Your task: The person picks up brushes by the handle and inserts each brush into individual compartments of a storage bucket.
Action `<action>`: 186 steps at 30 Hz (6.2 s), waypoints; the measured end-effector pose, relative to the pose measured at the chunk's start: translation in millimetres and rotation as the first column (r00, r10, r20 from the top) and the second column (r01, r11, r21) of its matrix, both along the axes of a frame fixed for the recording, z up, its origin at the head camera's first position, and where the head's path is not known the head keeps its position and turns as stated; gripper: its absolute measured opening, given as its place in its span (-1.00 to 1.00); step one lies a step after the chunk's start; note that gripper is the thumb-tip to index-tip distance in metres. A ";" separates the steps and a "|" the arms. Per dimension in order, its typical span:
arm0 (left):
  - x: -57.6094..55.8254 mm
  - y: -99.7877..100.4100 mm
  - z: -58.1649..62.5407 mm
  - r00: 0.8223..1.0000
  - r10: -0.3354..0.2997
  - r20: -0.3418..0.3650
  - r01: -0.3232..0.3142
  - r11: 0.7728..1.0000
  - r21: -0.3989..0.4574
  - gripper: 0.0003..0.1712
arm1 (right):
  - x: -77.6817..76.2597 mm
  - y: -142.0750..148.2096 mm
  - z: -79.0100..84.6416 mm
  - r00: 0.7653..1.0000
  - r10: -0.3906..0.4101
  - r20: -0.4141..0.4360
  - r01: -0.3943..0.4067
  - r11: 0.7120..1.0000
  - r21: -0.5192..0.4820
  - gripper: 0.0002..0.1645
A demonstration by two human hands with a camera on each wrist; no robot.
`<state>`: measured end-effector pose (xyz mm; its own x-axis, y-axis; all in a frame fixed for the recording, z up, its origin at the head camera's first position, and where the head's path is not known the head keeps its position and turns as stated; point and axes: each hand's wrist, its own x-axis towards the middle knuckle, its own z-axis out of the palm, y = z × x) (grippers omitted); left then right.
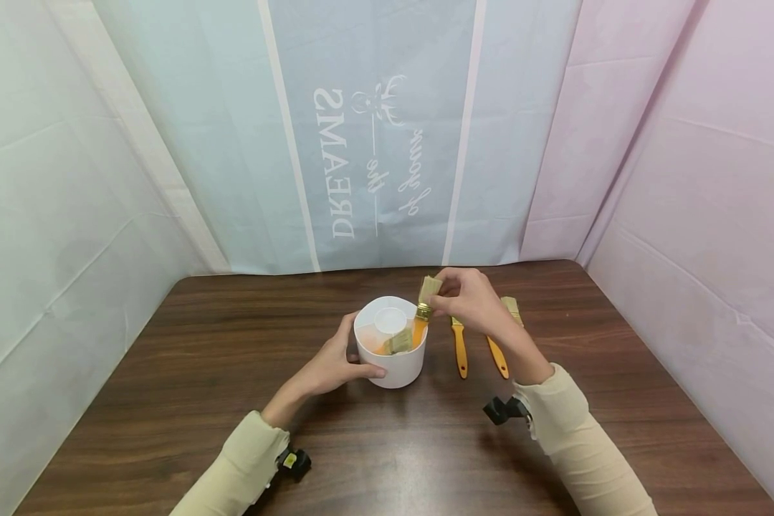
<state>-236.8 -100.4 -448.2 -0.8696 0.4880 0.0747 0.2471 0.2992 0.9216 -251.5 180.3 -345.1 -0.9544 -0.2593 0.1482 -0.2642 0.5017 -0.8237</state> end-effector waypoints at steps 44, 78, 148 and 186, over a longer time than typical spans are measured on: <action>-0.8 -1.0 -1.2 1.000 -0.011 0.014 0.011 1.000 0.014 0.25 | 0.3 3.6 1.7 0.994 0.078 0.074 -0.076 0.997 -0.031 -0.76; -7.8 -13.3 3.6 0.999 -0.039 0.033 0.040 0.999 -0.026 0.20 | -21.5 145.4 1.8 0.944 -0.059 0.326 0.097 0.990 -0.104 -0.27; -12.9 -25.5 9.8 0.997 -0.077 0.011 0.076 0.997 0.020 -0.02 | -53.1 155.0 -77.0 0.807 -0.359 0.468 0.266 0.930 0.253 -0.66; -9.4 -18.5 11.7 0.997 -0.076 0.000 0.076 0.997 0.000 0.17 | -54.9 159.1 -66.1 0.835 -0.222 0.503 0.215 0.974 0.074 -0.29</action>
